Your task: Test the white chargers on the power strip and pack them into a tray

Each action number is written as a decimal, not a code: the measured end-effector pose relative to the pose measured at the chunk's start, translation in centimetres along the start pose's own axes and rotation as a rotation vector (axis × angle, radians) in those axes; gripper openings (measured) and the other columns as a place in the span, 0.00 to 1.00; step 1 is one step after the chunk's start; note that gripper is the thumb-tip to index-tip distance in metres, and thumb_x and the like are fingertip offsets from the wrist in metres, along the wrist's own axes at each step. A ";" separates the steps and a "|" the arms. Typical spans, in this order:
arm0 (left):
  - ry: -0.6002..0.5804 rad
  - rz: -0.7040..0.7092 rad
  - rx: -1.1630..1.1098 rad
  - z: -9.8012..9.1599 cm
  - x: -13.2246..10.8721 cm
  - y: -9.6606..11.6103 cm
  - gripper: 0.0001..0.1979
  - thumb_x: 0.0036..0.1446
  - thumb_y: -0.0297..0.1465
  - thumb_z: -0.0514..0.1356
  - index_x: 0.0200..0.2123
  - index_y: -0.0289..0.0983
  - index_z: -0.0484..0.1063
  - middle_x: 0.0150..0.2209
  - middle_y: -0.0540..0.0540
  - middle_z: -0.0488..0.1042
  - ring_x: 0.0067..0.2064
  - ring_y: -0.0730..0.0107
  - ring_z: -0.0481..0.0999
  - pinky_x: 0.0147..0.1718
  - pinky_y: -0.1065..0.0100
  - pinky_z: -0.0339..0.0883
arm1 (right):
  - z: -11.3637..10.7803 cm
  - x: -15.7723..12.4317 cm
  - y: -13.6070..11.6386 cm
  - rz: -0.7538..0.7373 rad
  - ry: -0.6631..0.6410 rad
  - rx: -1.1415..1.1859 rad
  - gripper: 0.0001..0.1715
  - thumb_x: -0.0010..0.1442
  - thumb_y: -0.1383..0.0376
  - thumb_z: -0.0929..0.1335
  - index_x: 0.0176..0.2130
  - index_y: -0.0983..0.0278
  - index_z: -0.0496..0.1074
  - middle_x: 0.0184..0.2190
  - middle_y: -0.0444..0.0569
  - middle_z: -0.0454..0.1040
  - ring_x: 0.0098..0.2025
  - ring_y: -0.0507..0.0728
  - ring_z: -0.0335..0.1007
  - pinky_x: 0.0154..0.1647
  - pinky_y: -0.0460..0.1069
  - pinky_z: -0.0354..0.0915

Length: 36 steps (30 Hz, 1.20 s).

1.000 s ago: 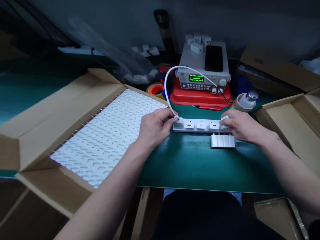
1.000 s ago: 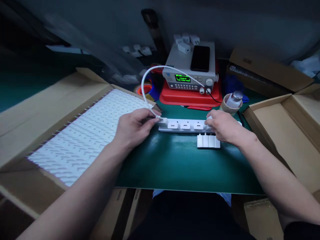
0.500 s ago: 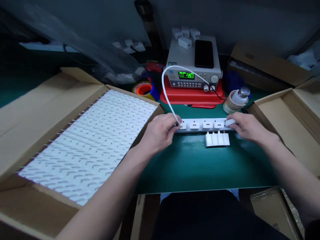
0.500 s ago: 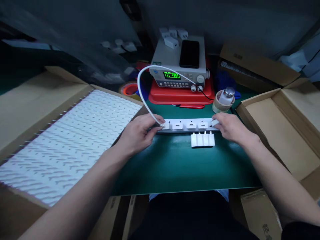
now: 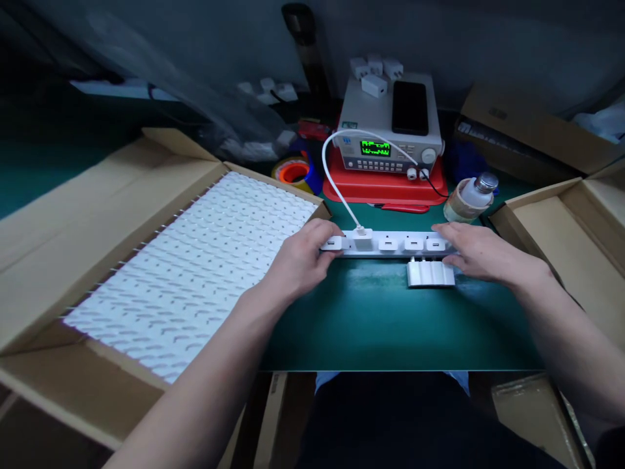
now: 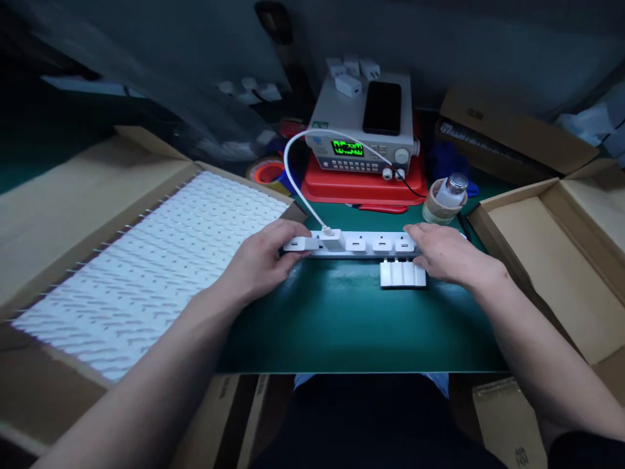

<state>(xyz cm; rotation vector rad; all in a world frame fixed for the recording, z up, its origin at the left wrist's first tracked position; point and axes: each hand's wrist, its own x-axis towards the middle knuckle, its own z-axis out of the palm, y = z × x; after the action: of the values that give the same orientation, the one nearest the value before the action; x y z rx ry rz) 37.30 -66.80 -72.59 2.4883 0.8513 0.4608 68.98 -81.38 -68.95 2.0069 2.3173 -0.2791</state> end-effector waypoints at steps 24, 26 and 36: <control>0.152 -0.200 -0.684 4.0 0.0 2.2 0.22 0.48 0.29 0.70 0.47 0.40 0.69 0.51 0.45 0.77 0.48 0.59 0.77 0.46 0.59 0.70 | 0.0 7.4 -6.8 -0.135 0.605 0.726 0.05 0.62 0.64 0.69 0.40 0.61 0.72 0.35 0.46 0.78 0.36 0.56 0.75 0.40 0.53 0.70; 0.216 -0.186 -0.791 3.1 -1.6 2.5 0.22 0.49 0.32 0.71 0.48 0.40 0.70 0.54 0.43 0.77 0.50 0.60 0.77 0.48 0.59 0.70 | 0.0 6.7 -6.2 -0.144 0.578 0.668 0.03 0.62 0.66 0.69 0.39 0.61 0.73 0.35 0.46 0.79 0.37 0.57 0.76 0.40 0.53 0.70; 0.314 -0.436 -0.463 -2.8 -15.5 1.2 0.30 0.57 0.37 0.69 0.62 0.48 0.70 0.53 0.45 0.79 0.52 0.55 0.79 0.51 0.55 0.75 | -0.3 6.7 -5.8 -0.549 0.516 0.300 0.18 0.61 0.78 0.60 0.39 0.61 0.73 0.35 0.49 0.77 0.40 0.58 0.75 0.40 0.53 0.71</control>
<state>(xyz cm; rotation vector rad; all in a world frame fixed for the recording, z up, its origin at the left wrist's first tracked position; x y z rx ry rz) 24.97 -76.64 -72.09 1.7730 1.2124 0.7970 62.25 -75.54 -69.24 1.6416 3.3209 -0.1473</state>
